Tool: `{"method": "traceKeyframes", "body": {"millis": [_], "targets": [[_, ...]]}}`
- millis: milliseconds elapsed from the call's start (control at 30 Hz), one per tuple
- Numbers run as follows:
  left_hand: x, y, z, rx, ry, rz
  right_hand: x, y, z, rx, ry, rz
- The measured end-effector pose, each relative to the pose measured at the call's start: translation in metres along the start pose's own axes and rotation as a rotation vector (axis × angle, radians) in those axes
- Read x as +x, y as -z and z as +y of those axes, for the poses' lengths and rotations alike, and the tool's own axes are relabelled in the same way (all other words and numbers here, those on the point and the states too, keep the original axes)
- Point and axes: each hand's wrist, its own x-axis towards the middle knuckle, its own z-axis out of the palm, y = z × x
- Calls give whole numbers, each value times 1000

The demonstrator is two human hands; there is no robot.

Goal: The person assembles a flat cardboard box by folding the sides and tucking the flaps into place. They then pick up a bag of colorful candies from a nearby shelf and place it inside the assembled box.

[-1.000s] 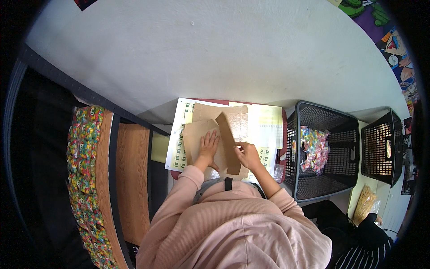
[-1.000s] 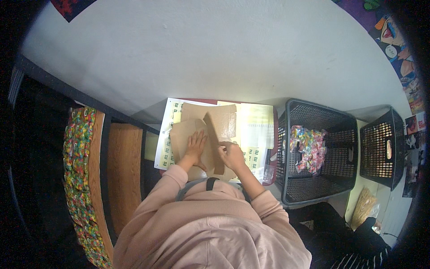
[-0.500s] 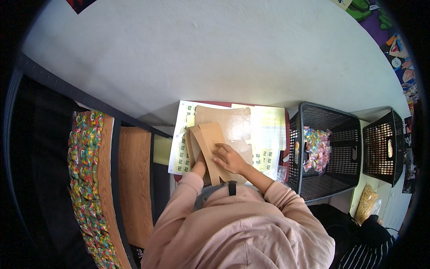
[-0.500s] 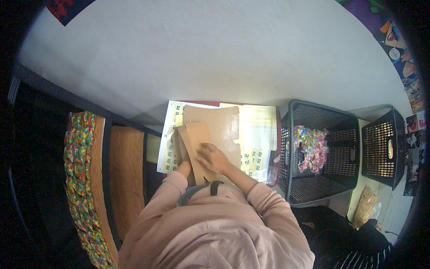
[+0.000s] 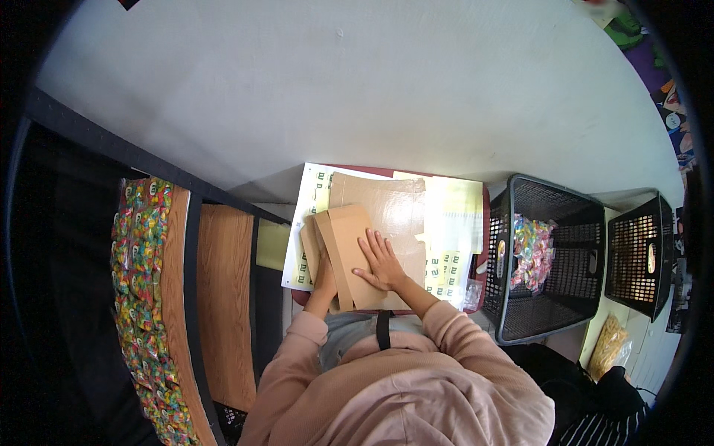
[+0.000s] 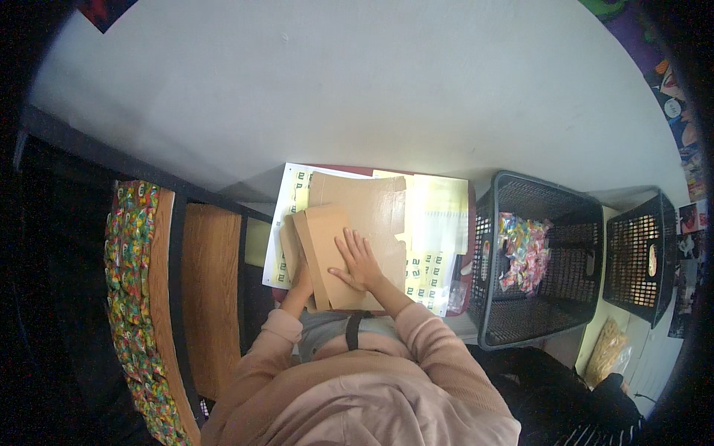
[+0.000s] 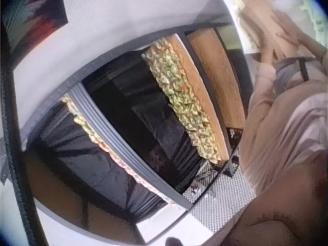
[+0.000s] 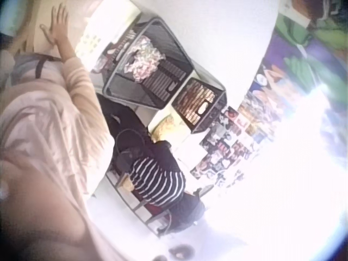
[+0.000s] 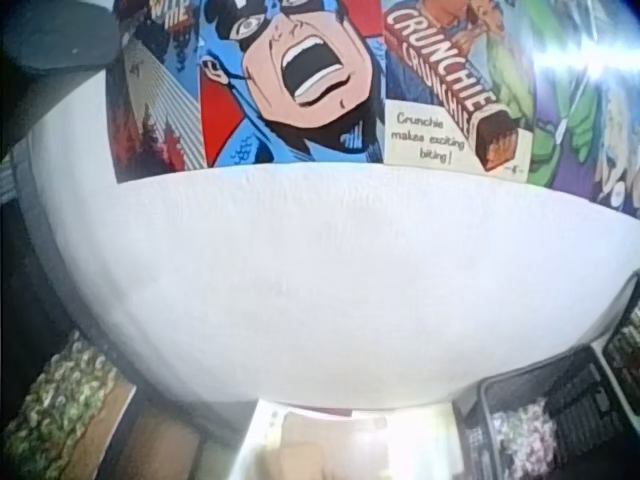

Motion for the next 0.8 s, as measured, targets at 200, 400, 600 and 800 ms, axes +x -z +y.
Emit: {"method": "traceKeyframes", "body": {"millis": [200,400,600,800], "targets": [[8,32,-22,-447,32,151,2,-4,-9,-123,-34,39],[-1,20,26,395,-298,124,3,-9,-15,-221,-101,24],[-16,-7,17,662,-241,-124,1,-14,-14,-288,-54,67],[-16,-4,24,657,-192,-194,15,-4,-6,-267,-57,-132]]}}
